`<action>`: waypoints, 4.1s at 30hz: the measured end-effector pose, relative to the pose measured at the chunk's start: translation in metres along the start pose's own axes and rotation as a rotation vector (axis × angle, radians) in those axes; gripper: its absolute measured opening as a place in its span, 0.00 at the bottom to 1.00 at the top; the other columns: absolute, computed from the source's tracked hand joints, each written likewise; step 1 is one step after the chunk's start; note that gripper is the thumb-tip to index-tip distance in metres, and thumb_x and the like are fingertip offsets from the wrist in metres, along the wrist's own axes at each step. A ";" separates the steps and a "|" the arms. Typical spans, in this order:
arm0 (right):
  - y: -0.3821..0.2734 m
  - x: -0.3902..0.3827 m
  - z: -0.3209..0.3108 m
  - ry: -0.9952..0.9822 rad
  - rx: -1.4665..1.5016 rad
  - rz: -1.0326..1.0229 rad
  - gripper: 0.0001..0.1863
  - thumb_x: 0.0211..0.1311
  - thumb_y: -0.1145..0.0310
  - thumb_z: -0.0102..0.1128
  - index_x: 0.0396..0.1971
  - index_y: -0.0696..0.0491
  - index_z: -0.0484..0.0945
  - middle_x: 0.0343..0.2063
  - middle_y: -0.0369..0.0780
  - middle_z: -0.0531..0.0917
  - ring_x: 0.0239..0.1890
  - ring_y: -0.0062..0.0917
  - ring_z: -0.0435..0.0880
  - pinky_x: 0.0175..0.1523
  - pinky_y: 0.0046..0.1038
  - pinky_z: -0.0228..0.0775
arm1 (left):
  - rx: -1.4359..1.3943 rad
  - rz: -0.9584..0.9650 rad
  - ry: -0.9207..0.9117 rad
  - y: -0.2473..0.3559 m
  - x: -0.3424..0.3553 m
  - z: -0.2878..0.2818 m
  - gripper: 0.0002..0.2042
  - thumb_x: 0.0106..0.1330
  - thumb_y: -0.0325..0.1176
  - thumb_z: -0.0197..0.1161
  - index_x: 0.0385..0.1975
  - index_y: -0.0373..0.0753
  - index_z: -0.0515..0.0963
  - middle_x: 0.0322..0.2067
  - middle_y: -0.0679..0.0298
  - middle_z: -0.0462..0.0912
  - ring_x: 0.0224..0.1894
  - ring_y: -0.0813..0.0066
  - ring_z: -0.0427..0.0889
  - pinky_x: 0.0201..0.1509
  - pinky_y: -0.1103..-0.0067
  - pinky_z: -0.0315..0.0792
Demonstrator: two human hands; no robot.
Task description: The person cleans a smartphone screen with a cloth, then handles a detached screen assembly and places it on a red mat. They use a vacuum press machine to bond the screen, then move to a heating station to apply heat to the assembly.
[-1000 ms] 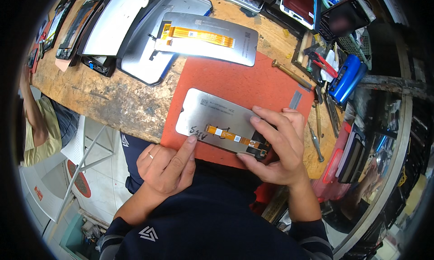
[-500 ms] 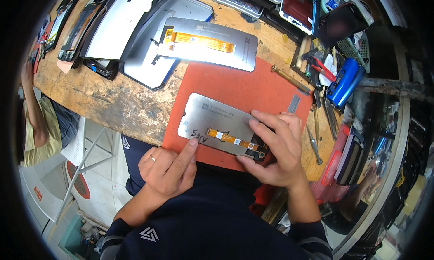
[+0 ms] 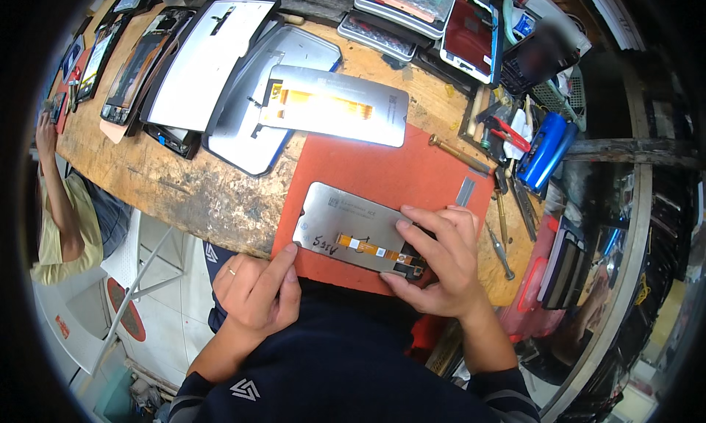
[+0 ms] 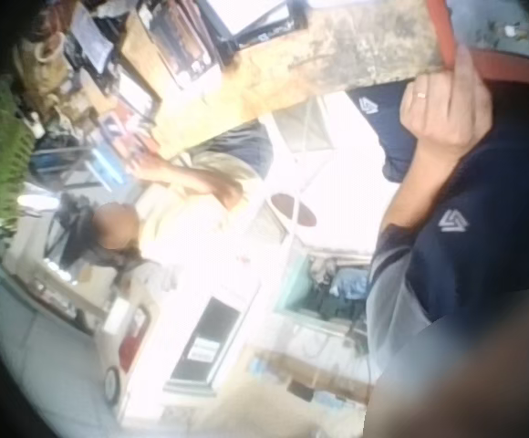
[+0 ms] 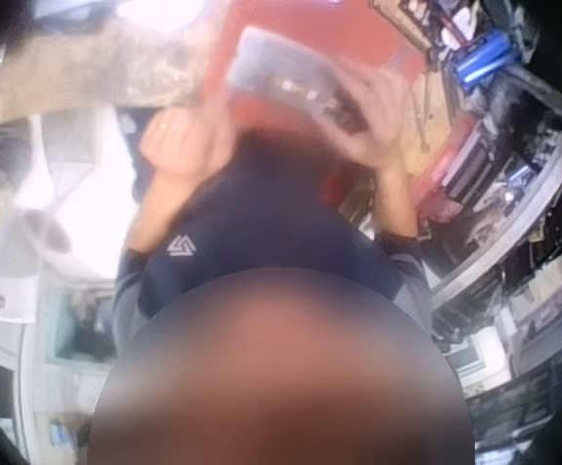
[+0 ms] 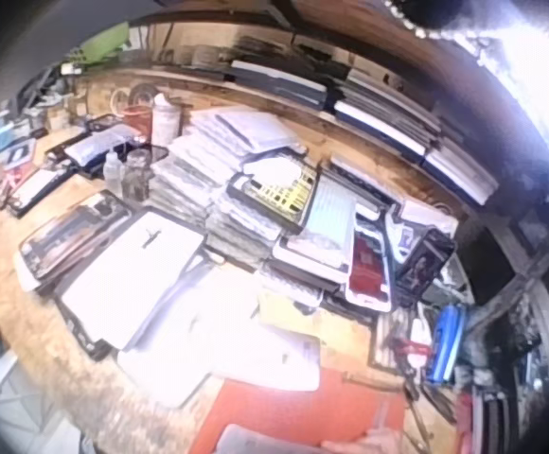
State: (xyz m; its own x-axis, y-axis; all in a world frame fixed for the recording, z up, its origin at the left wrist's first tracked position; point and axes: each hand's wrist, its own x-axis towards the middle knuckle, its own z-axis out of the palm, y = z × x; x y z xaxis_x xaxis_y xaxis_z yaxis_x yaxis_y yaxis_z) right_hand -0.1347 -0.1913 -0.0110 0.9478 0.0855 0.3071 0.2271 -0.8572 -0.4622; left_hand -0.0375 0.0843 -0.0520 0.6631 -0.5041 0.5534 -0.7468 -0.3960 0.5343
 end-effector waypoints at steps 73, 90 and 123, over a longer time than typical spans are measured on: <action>-0.010 0.000 -0.015 -0.113 -0.049 0.164 0.43 0.47 0.56 0.83 0.65 0.55 0.79 0.52 0.41 0.82 0.50 0.35 0.81 0.56 0.42 0.62 | 0.147 0.248 -0.970 -0.027 0.150 -0.038 0.35 0.52 0.44 0.78 0.62 0.39 0.80 0.40 0.58 0.80 0.40 0.55 0.83 0.42 0.64 0.77; 0.005 -0.018 -0.017 -0.044 -0.001 0.020 0.42 0.48 0.66 0.79 0.67 0.55 0.76 0.59 0.44 0.81 0.57 0.40 0.81 0.60 0.44 0.65 | 0.191 0.263 -0.869 -0.011 0.146 -0.034 0.32 0.47 0.35 0.80 0.58 0.41 0.81 0.37 0.59 0.82 0.40 0.54 0.85 0.43 0.64 0.79; 0.012 -0.019 -0.021 -0.104 0.204 0.096 0.42 0.49 0.75 0.72 0.70 0.58 0.72 0.56 0.47 0.74 0.57 0.42 0.74 0.64 0.38 0.68 | 0.222 0.177 -0.901 -0.011 0.142 -0.033 0.33 0.46 0.32 0.79 0.58 0.39 0.80 0.38 0.54 0.82 0.42 0.49 0.84 0.45 0.61 0.77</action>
State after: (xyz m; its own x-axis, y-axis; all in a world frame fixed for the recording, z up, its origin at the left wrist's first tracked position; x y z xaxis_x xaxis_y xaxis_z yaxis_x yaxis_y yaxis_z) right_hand -0.1545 -0.2143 -0.0049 0.9828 0.0694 0.1711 0.1652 -0.7444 -0.6470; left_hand 0.0664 0.0421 0.0422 0.3200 -0.9374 -0.1372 -0.8869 -0.3473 0.3046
